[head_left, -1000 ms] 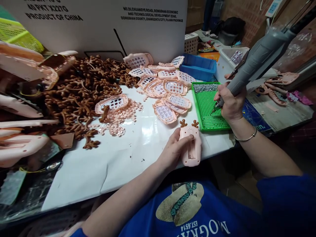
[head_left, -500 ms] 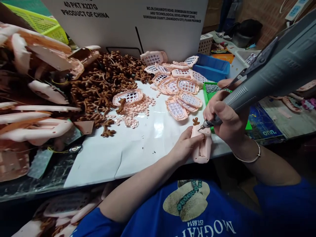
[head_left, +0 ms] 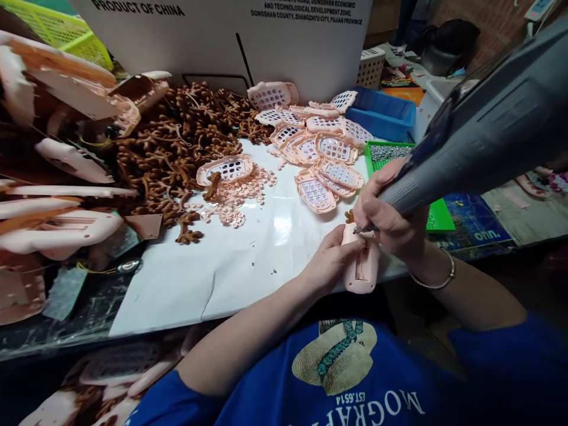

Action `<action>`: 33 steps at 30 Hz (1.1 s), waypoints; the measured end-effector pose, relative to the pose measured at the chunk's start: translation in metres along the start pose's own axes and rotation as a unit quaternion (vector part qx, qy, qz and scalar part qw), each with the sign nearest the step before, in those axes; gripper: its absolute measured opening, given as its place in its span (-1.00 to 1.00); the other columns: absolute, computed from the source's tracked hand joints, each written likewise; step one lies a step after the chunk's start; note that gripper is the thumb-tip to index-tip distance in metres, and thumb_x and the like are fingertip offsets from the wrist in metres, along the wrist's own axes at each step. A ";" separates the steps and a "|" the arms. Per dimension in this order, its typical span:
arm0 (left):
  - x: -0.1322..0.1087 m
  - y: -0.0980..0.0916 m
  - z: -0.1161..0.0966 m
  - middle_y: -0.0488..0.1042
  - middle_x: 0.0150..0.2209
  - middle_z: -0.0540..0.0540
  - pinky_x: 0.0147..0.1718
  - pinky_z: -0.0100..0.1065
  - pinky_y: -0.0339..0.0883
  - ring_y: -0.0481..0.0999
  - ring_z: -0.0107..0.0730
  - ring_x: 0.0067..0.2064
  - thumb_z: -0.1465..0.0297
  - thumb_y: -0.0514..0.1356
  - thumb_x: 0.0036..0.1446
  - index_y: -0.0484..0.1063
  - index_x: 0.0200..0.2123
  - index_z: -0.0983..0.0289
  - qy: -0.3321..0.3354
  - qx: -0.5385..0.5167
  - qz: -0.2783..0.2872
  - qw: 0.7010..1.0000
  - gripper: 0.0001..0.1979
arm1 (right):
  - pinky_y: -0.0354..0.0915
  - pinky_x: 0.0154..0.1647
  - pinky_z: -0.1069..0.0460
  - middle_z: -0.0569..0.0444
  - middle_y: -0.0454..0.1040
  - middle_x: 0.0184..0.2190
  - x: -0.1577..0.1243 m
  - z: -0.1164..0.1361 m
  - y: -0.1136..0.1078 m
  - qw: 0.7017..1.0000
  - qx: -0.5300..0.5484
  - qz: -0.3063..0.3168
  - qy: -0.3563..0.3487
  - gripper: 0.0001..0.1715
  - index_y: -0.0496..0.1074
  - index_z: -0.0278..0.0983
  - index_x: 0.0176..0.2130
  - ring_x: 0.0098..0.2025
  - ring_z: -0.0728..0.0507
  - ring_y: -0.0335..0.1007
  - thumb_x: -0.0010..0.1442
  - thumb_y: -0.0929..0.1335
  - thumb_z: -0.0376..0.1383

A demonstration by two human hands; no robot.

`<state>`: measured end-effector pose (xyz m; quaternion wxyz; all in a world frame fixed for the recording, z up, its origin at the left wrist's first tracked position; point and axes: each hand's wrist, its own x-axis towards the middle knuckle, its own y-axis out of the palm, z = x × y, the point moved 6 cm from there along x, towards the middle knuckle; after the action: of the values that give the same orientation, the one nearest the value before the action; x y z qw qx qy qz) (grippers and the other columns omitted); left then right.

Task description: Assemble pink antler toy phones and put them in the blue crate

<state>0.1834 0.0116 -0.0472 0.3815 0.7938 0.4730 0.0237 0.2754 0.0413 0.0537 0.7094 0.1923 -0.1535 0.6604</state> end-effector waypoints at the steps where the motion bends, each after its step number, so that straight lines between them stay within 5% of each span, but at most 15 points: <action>1: 0.000 -0.001 0.000 0.50 -0.29 0.05 -0.11 -0.24 0.34 0.49 -0.32 -0.24 0.39 0.36 -0.04 0.37 -0.14 0.29 0.000 0.005 -0.003 1.000 -0.63 | 0.41 -0.42 -0.04 0.22 0.37 -0.53 -0.002 -0.002 0.000 1.000 0.001 -0.004 -0.009 -0.66 0.37 -0.13 -0.30 -0.45 -0.07 0.42 0.04 0.50 -0.06; 9: -0.001 0.003 -0.003 0.53 -0.23 0.08 -0.15 -0.32 0.35 0.50 -0.35 -0.22 0.34 0.38 -0.01 0.38 -0.12 0.31 -0.012 0.029 0.005 0.999 -0.60 | 0.20 -0.61 0.06 0.31 0.28 -0.59 0.003 0.005 -0.005 0.996 0.084 0.003 0.014 -0.59 0.33 -0.14 -0.15 -0.63 0.04 0.23 0.08 0.49 -0.10; 14: -0.024 0.001 0.001 0.52 -0.18 0.07 -0.17 -0.36 0.33 0.48 -0.39 -0.22 0.31 0.34 0.08 0.36 -0.06 0.26 -0.038 0.089 0.004 0.995 -0.63 | 0.19 -0.60 0.04 0.30 0.29 -0.59 0.029 0.023 -0.057 0.991 -0.007 -0.092 -0.100 -0.59 0.36 -0.10 -0.11 -0.63 0.03 0.23 0.08 0.50 -0.12; 18: -0.051 0.002 0.019 0.51 -0.23 0.05 -0.24 -0.42 0.30 0.46 -0.44 -0.26 0.30 0.39 0.06 0.39 -0.04 0.26 -0.125 0.113 0.066 0.983 -0.58 | 0.18 -0.64 0.02 0.31 0.30 -0.62 0.044 0.005 -0.103 0.969 -0.082 -0.181 -0.149 -0.62 0.40 -0.12 -0.20 -0.68 0.02 0.23 0.01 0.53 -0.14; 24: -0.069 0.012 0.039 0.48 -0.28 0.04 -0.31 -0.45 0.28 0.41 -0.48 -0.34 0.35 0.47 -0.10 0.46 -0.01 0.29 -0.257 0.032 0.167 0.951 -0.45 | 0.25 -0.60 0.01 0.32 0.33 -0.61 0.044 -0.021 -0.125 0.963 -0.096 -0.203 -0.147 -0.65 0.39 -0.15 -0.20 -0.69 0.01 0.25 0.03 0.51 -0.19; 28: -0.061 0.014 0.024 0.52 -0.18 0.11 -0.25 -0.45 0.27 0.45 -0.40 -0.23 0.33 0.44 -0.03 0.46 0.06 0.26 -0.187 0.028 0.161 0.969 -0.45 | 0.31 -0.54 -0.02 0.32 0.30 -0.62 0.043 -0.024 -0.124 0.963 -0.114 -0.194 -0.145 -0.62 0.37 -0.11 -0.18 -0.67 0.00 0.26 0.04 0.51 -0.10; 33: -0.038 0.003 -0.004 0.56 -0.08 0.21 -0.05 -0.27 0.35 0.55 -0.19 -0.09 0.33 0.41 0.02 0.45 0.06 0.27 -0.045 0.009 0.053 0.998 -0.49 | 0.31 -0.53 -0.05 0.30 0.29 -0.61 0.042 -0.027 -0.125 0.963 -0.117 -0.199 -0.139 -0.59 0.34 -0.10 -0.20 -0.67 -0.01 0.24 0.04 0.50 -0.04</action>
<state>0.1635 -0.0162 -0.0302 0.3931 0.8217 0.4127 0.0040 0.4018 0.0840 0.0408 0.8161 0.2244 -0.2853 0.4497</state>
